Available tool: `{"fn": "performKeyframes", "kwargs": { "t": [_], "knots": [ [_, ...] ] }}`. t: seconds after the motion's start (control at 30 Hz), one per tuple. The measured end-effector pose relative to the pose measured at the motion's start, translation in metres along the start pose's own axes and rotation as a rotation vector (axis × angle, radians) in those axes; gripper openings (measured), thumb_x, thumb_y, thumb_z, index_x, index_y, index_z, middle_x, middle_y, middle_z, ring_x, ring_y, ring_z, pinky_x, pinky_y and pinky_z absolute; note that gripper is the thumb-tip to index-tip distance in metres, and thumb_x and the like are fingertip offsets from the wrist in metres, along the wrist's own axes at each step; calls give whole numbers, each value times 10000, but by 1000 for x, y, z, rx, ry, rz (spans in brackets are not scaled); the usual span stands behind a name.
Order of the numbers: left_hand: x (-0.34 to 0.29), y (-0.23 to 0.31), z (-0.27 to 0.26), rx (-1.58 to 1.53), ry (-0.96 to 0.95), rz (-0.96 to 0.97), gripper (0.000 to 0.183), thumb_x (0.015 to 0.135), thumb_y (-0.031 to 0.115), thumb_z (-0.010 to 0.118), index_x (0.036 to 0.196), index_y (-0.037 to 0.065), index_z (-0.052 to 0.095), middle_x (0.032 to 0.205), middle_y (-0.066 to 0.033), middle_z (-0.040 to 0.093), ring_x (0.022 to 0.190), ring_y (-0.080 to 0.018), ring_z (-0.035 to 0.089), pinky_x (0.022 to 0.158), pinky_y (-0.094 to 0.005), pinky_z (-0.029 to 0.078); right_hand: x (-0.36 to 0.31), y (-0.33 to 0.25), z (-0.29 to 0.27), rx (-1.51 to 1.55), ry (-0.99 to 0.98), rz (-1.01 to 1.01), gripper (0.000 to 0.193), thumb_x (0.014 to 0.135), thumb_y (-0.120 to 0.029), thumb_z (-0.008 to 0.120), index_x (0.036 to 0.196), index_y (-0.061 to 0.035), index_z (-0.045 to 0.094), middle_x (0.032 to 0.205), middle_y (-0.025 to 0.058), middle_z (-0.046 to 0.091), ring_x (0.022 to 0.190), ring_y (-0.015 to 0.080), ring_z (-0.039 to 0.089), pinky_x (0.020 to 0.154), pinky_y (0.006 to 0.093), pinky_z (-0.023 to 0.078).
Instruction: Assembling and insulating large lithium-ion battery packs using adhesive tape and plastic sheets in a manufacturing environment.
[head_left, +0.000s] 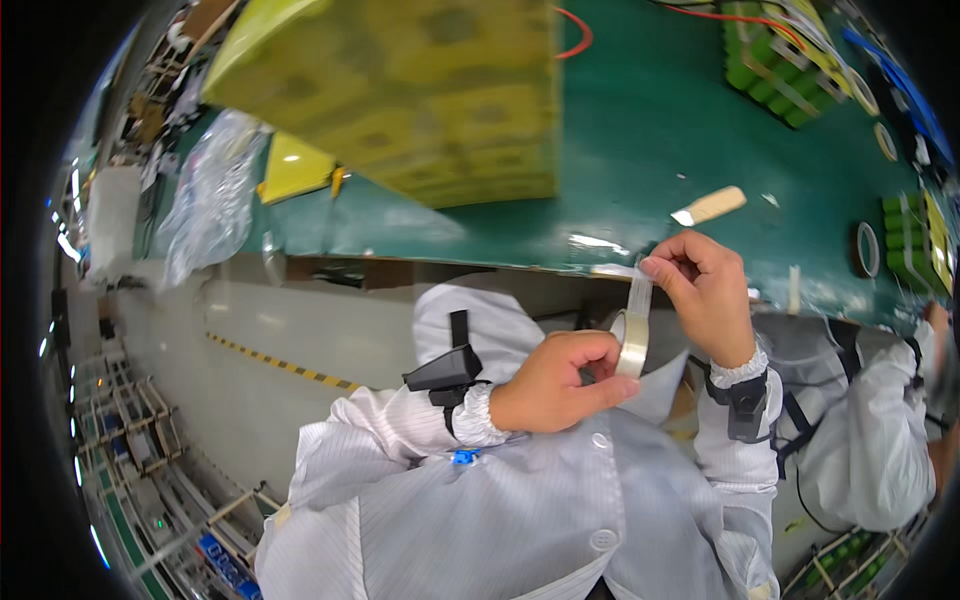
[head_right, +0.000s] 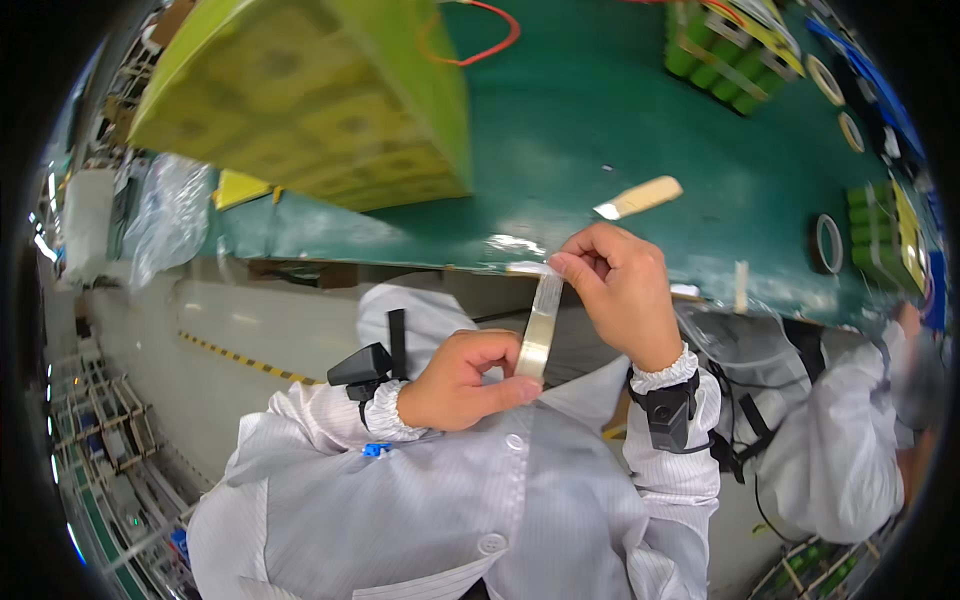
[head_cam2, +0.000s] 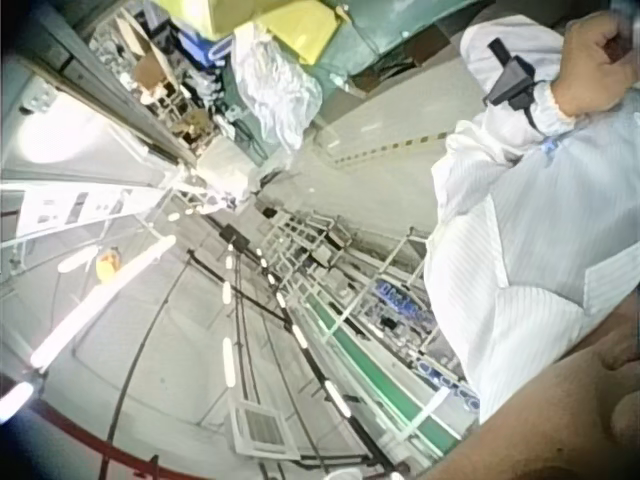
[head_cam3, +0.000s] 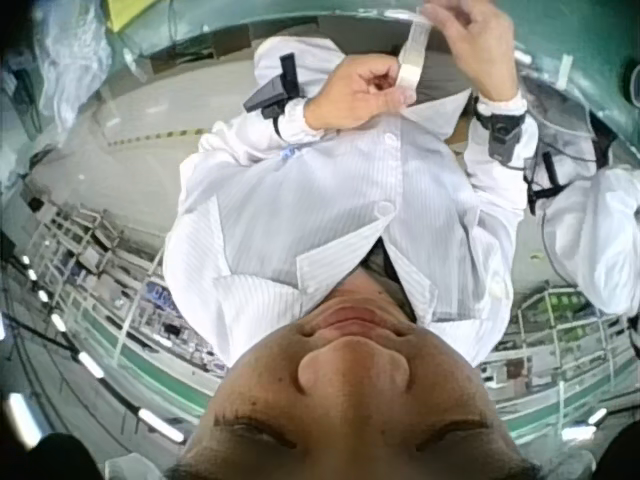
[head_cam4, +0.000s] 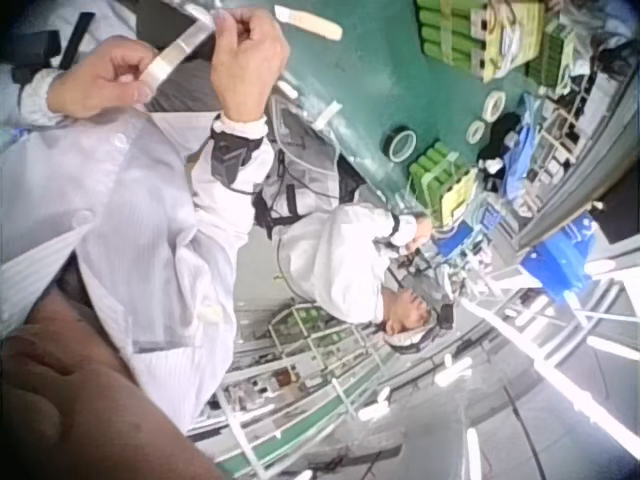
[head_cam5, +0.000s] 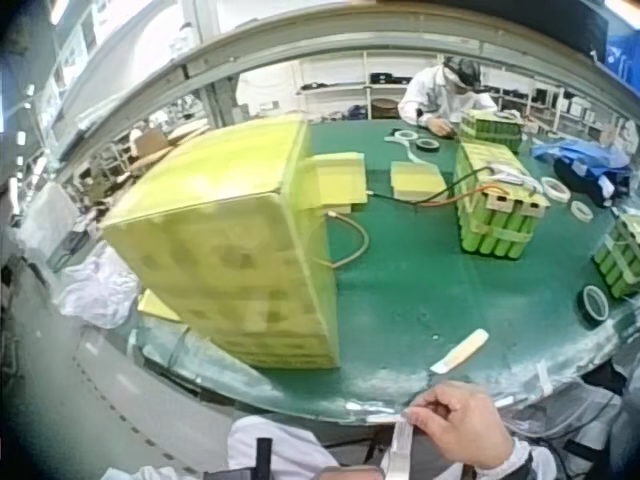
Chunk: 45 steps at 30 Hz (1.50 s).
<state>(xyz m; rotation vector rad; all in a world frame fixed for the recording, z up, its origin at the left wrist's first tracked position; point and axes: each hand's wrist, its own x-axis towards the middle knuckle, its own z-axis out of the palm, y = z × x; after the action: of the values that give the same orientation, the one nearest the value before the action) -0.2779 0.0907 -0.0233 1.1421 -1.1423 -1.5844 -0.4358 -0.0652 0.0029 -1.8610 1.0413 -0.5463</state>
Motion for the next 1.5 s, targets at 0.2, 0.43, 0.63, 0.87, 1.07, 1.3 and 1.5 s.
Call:
{"fn": "performKeyframes", "kwargs": {
  "t": [0.2,0.43,0.63,0.87,1.07,1.3,1.5],
  "knots": [
    [-80,-11,-50,-146,336,12,154,922,140,726,891,19,636,830,-15,616,760,-79,546,701,-261,460,25,-30,96,43,-80,-251,133,842,-136,740,833,-21,674,770,126,649,709,311,628,641,406,488],
    [-122,-31,-84,-193,671,131,203,1012,188,631,925,5,642,889,-2,641,823,-63,552,760,-242,469,48,-70,190,-67,-105,-383,168,864,-200,717,827,-53,644,799,98,669,781,334,650,674,453,501],
    [-119,-42,-110,-198,773,183,228,1013,210,633,905,9,654,883,-5,662,817,-60,557,754,-239,460,62,-81,222,-209,-45,-378,172,888,-206,692,842,-55,624,804,113,673,705,362,658,612,465,506],
    [-114,-48,-117,-242,803,221,219,1006,190,642,878,12,643,849,4,650,776,-49,540,723,-230,447,63,-83,233,-307,5,-315,157,881,-217,706,835,-77,653,788,89,687,707,336,664,620,445,502],
    [-118,-47,-119,-212,828,180,237,1007,210,631,856,28,635,816,7,632,733,-47,514,697,-227,414,60,-86,235,-459,30,-407,250,878,-256,724,812,-54,592,725,123,666,611,326,683,511,429,520],
    [-108,-55,-125,-67,822,118,229,1010,233,617,935,20,651,843,27,611,778,-52,509,702,-237,415,66,-68,221,-603,96,-322,332,889,-405,687,777,-95,641,653,105,656,586,309,680,485,420,509],
    [-109,-62,-128,-95,900,204,273,1023,224,562,795,84,506,748,45,475,708,-46,421,623,-235,329,70,-65,247,-507,93,-408,128,762,-204,667,815,-87,663,720,116,696,636,289,698,558,438,513]
  ]
}}
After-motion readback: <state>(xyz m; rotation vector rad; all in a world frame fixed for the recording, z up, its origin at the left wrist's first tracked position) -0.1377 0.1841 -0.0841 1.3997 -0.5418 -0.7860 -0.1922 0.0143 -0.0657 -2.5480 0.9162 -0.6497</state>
